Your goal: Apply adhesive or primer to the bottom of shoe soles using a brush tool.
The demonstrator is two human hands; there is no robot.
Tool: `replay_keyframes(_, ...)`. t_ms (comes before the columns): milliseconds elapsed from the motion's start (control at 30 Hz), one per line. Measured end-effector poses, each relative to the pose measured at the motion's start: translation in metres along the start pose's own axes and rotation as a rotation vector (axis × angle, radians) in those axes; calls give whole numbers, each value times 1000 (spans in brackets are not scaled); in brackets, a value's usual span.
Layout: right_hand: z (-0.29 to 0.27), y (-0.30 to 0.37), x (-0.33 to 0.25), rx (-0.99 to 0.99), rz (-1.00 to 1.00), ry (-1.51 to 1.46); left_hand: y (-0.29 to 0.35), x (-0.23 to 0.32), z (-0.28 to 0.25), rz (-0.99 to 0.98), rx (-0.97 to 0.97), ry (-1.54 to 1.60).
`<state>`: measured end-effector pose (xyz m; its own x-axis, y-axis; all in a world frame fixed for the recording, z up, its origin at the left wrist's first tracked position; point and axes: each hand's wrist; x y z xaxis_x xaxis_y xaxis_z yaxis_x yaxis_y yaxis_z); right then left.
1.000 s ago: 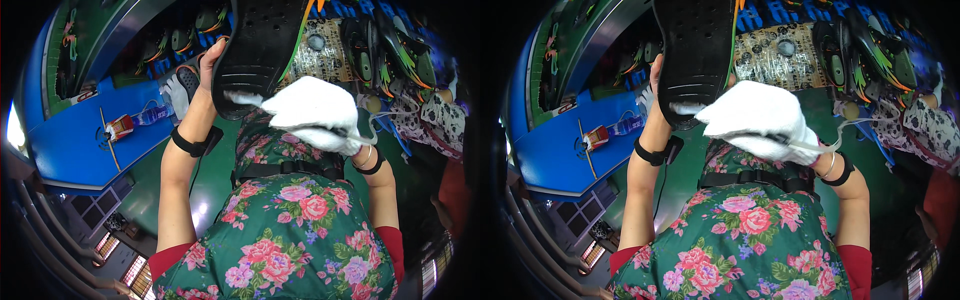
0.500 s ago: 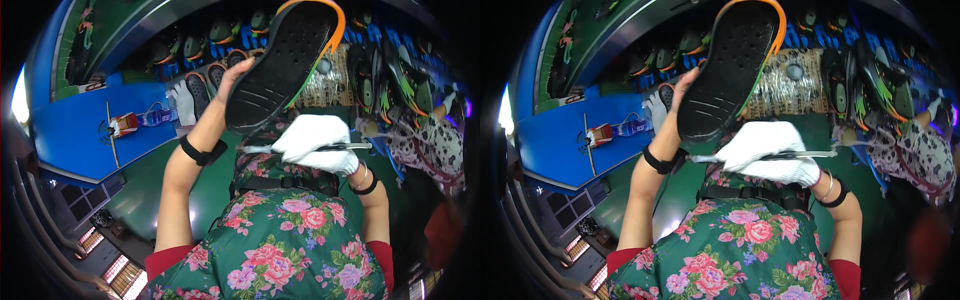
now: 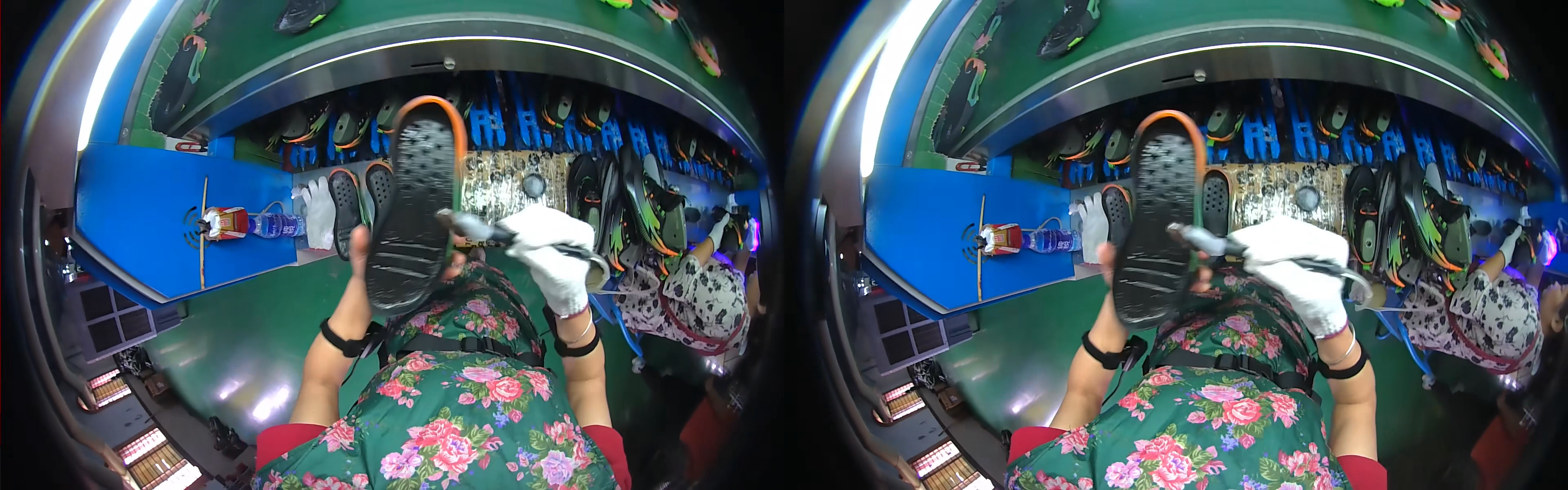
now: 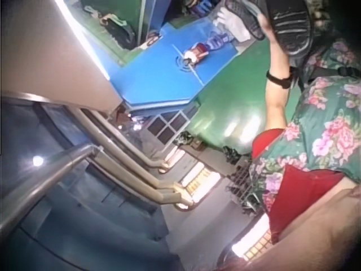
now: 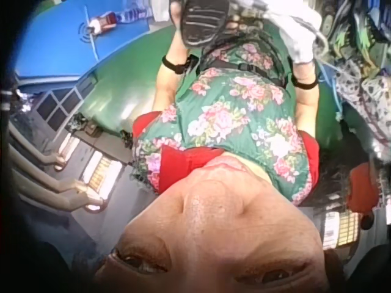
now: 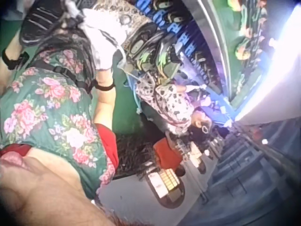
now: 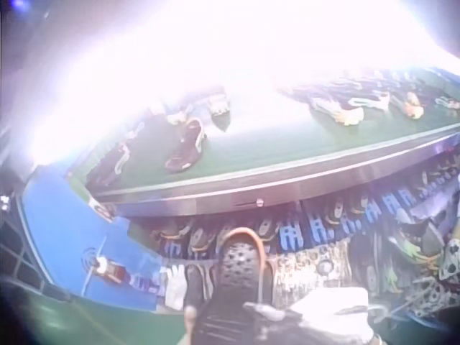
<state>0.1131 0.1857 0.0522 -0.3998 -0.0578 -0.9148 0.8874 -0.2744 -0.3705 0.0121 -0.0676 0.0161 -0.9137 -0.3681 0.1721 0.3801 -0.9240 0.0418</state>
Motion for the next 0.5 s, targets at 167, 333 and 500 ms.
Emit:
replay_keyframes(167,-8,16,19,360,277,-374,23,128,45,-52,-260,-447)
replay_keyframes(333,6,23,58,333,347,-452,9,269,95,314,-347,-343)
replay_keyframes(500,14,38,64,290,476,-406,-1,300,63,927,156,-8)
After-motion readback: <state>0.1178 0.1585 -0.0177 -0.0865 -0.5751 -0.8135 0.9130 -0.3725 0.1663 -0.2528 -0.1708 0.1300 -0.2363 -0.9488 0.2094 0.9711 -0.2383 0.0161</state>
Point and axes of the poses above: each hand's wrist, its own y-axis away from the middle knuckle, its own z-axis out of the palm, x = y × z, and after that the axes turned 1 degree about -y, right-handed
